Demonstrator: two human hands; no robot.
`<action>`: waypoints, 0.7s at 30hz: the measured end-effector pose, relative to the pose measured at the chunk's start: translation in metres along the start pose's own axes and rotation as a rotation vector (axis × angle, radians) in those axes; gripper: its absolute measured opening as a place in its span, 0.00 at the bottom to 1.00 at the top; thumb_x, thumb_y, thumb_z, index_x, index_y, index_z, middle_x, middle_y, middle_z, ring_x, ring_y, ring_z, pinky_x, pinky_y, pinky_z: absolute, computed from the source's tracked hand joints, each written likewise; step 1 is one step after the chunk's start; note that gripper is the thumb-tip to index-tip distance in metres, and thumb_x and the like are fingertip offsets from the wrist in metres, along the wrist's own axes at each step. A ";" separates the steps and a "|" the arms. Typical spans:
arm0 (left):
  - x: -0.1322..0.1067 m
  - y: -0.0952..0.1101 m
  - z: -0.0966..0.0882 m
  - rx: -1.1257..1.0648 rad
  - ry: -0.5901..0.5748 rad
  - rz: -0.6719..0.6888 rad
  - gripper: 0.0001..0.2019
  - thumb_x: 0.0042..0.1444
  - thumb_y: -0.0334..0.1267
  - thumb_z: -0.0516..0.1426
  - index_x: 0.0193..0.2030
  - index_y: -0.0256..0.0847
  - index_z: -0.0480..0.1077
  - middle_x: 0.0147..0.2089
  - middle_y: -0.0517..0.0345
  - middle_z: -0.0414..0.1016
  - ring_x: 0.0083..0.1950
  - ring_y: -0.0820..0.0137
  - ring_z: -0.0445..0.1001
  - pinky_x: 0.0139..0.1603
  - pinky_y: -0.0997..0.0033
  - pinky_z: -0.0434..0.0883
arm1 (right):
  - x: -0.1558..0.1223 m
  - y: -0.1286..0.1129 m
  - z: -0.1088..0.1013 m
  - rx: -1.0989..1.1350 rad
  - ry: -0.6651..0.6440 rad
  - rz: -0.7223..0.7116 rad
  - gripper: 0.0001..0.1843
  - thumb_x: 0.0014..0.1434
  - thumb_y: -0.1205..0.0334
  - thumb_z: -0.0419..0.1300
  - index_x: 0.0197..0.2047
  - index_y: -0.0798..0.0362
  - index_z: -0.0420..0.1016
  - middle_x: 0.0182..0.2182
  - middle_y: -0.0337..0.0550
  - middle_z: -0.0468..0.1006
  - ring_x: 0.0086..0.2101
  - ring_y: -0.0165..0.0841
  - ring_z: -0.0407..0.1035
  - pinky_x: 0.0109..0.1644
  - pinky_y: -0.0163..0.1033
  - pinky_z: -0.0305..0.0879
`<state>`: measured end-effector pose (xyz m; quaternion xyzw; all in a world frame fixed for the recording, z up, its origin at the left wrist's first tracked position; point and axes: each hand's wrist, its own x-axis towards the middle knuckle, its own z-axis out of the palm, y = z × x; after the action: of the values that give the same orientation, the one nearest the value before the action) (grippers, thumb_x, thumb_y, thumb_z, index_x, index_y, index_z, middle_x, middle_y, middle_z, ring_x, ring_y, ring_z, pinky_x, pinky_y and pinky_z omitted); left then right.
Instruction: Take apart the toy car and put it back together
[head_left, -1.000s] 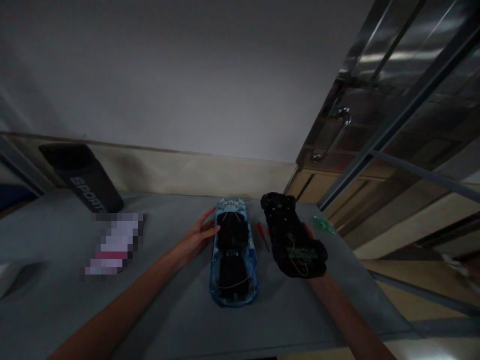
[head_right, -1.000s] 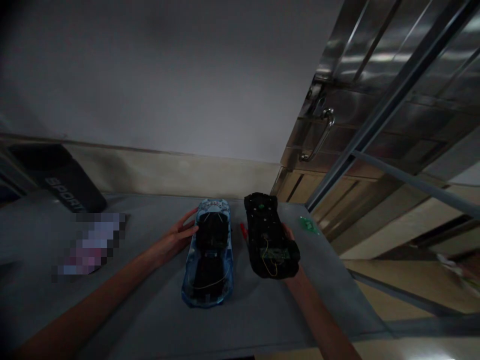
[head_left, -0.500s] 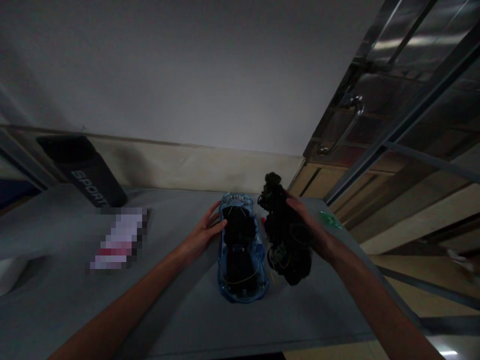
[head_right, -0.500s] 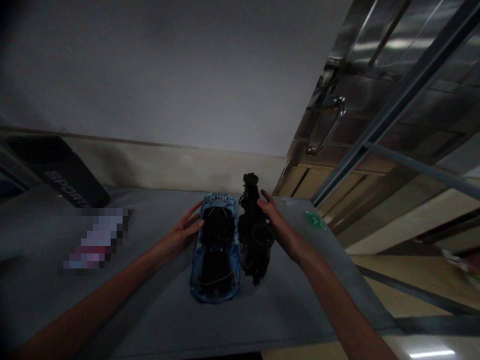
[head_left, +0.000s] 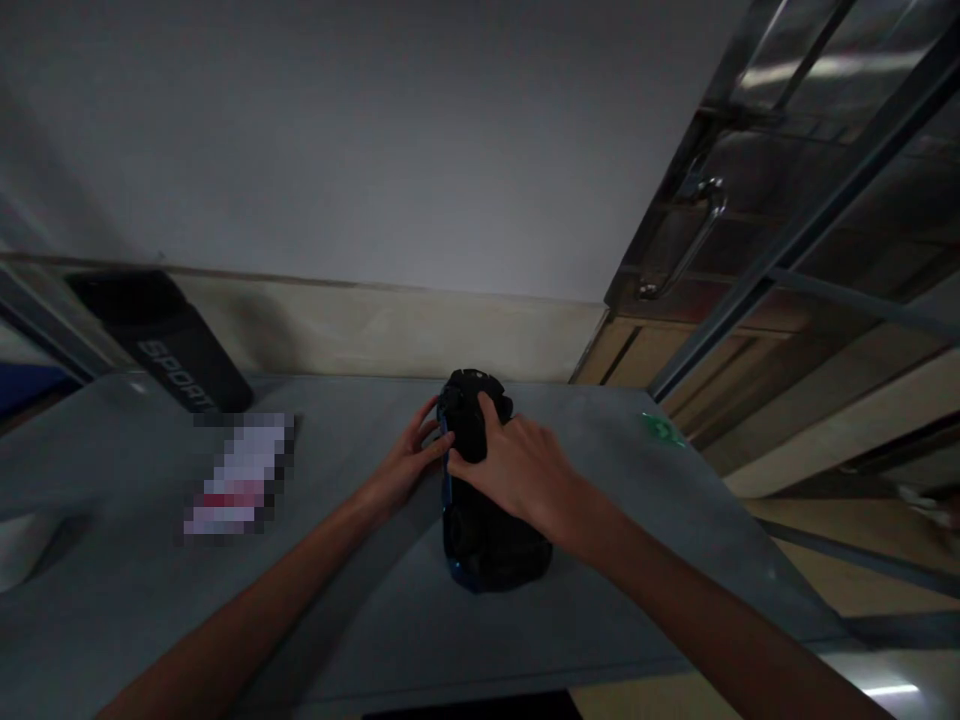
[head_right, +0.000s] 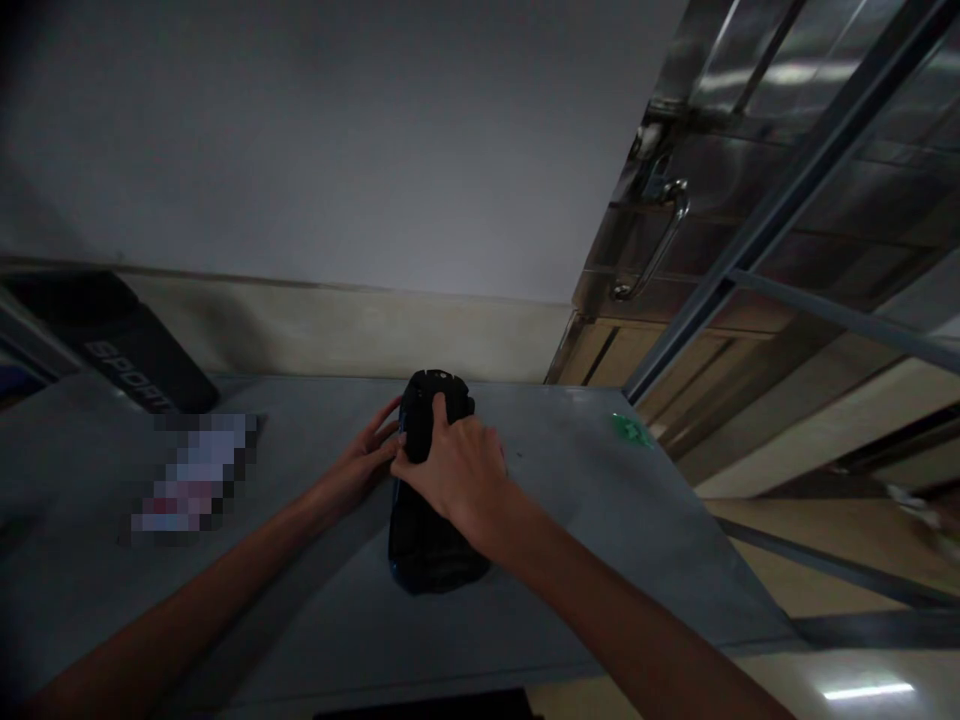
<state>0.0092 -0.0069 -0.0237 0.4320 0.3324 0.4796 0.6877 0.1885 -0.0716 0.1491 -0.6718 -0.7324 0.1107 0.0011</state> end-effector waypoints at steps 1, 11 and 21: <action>0.000 0.000 0.000 0.000 0.000 0.001 0.54 0.64 0.51 0.83 0.92 0.60 0.68 0.82 0.41 0.82 0.75 0.43 0.87 0.76 0.45 0.83 | -0.001 -0.002 0.000 -0.018 -0.006 -0.002 0.38 0.84 0.44 0.62 0.84 0.61 0.70 0.60 0.71 0.93 0.63 0.61 0.90 0.63 0.55 0.82; -0.004 0.013 -0.001 -0.013 0.025 -0.130 0.51 0.63 0.53 0.81 0.90 0.63 0.71 0.84 0.47 0.82 0.79 0.44 0.84 0.74 0.50 0.82 | 0.035 0.082 0.032 0.109 0.080 -0.275 0.28 0.87 0.58 0.57 0.84 0.52 0.71 0.61 0.62 0.92 0.55 0.51 0.90 0.60 0.52 0.83; -0.010 0.009 -0.008 0.027 0.031 -0.130 0.46 0.64 0.43 0.79 0.88 0.67 0.75 0.91 0.52 0.74 0.86 0.41 0.79 0.78 0.47 0.81 | 0.068 0.177 0.070 0.609 -0.046 -0.385 0.09 0.77 0.53 0.68 0.43 0.46 0.83 0.35 0.41 0.86 0.39 0.40 0.81 0.49 0.45 0.77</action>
<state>-0.0041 -0.0122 -0.0179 0.4115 0.3767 0.4360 0.7062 0.3454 -0.0033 0.0423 -0.4876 -0.7789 0.3366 0.2057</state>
